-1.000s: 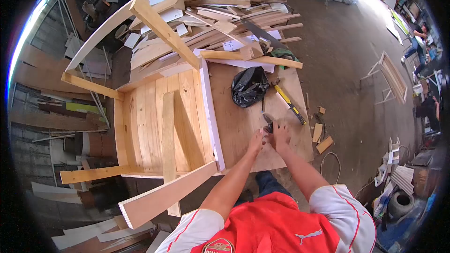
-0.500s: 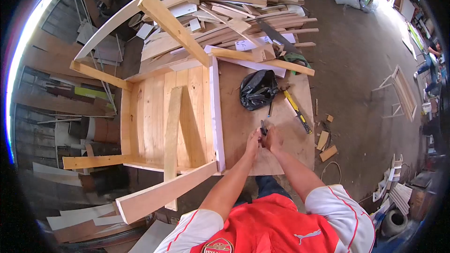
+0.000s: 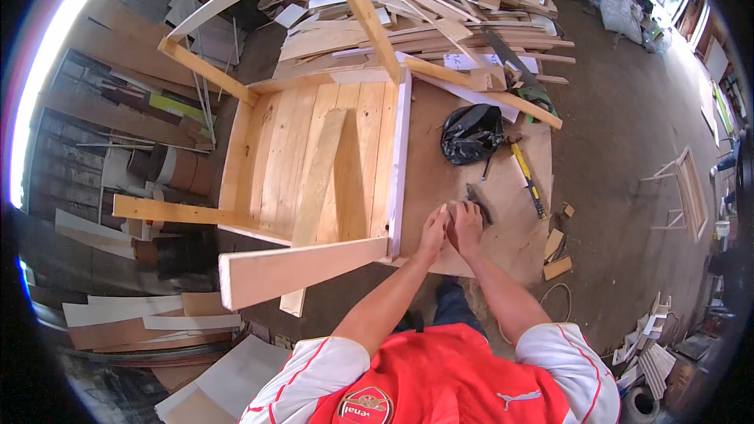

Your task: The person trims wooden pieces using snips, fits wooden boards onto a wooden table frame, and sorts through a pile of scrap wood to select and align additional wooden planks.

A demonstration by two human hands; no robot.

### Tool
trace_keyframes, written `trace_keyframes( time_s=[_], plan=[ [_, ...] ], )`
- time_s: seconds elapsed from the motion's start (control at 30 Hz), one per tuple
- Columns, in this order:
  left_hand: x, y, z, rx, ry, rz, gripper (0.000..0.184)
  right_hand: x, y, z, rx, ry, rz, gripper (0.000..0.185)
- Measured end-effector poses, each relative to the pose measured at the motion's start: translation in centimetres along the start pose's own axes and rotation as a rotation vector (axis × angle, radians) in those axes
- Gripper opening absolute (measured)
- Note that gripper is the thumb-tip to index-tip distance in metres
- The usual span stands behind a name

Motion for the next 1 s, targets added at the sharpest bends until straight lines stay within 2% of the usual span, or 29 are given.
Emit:
trace_keyframes(
  time_s=[0.07,0.1,0.17,0.2,0.3,0.37,0.43,0.47,0.6,0.63,0.7,0.73,0.83,0.87,0.97,1.0],
  plan=[
    [-0.3,-0.3,-1.1,0.032,-0.039,0.125,0.034,-1.3,-2.1,1.4,0.013,-0.113,-0.014,0.027],
    [-0.7,-0.2,-1.7,0.046,-0.057,0.19,0.043,-2.3,-2.9,2.1,-0.007,-0.079,-0.065,0.026],
    [-2.8,0.2,-3.1,0.148,-0.05,0.224,0.041,-4.8,-3.7,4.2,-0.044,-0.019,-0.175,0.024],
    [-4.1,0.6,-4.1,0.196,-0.044,0.241,0.04,-5.7,-6.6,2.4,0.057,0.031,-0.132,0.023],
    [-8.7,1.8,-7.8,0.319,-0.05,0.276,0.042,-9.3,-10.1,3.9,0.197,0.071,-0.1,0.026],
    [-11.5,2.0,-11.4,0.288,-0.122,0.258,0.043,-12.3,-12.4,6.1,0.22,0.048,-0.11,0.024],
    [-15.4,3.3,-15.7,0.304,-0.236,0.203,0.043,-15.2,-17.2,7.1,0.361,0.059,-0.111,0.021],
    [-17.2,4.4,-18.3,0.247,-0.214,0.305,0.046,-16.4,-20.4,7.7,0.449,0.051,-0.177,0.02],
    [-22.4,6.7,-30.8,0.251,-0.04,0.342,0.052,-20.3,-29.4,13.7,0.443,-0.001,-0.285,0.025],
    [-23.3,7.7,-33.7,0.204,-0.02,0.442,0.051,-20.8,-31.8,15.5,0.41,-0.008,-0.326,0.027],
    [-25.4,9.3,-40.0,0.255,0.09,0.445,0.05,-21.5,-35.9,19.0,0.341,-0.01,-0.394,0.032],
    [-25.5,9.5,-43.1,0.204,0.073,0.456,0.049,-21.6,-38.2,20.4,0.296,-0.048,-0.329,0.051],
    [-28.5,12.7,-49.6,0.09,0.152,0.414,0.044,-20.5,-41.4,24.0,0.006,-0.014,-0.072,0.075],
    [-27.7,12.6,-52.5,0.154,0.205,0.422,0.044,-19.7,-39.9,26.3,0.012,-0.135,0.257,0.102],
    [-28.1,14.5,-58.2,0.169,0.242,0.349,0.044,-18.4,-33.8,33.4,-0.118,-0.104,0.497,0.114],
    [-27.2,14.7,-60.1,0.171,0.243,0.352,0.043,-18.2,-35.0,32.7,-0.174,-0.19,0.619,0.122]
  ],
)
Point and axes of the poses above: each hand's wrist, its own x-axis towards the middle knuckle, its own z-axis out of the palm, y = z × x, the point moved 9 cm from there along x, towards the middle knuckle, and after that the axes turned 8 degrees about x, right-handed, at the moved point
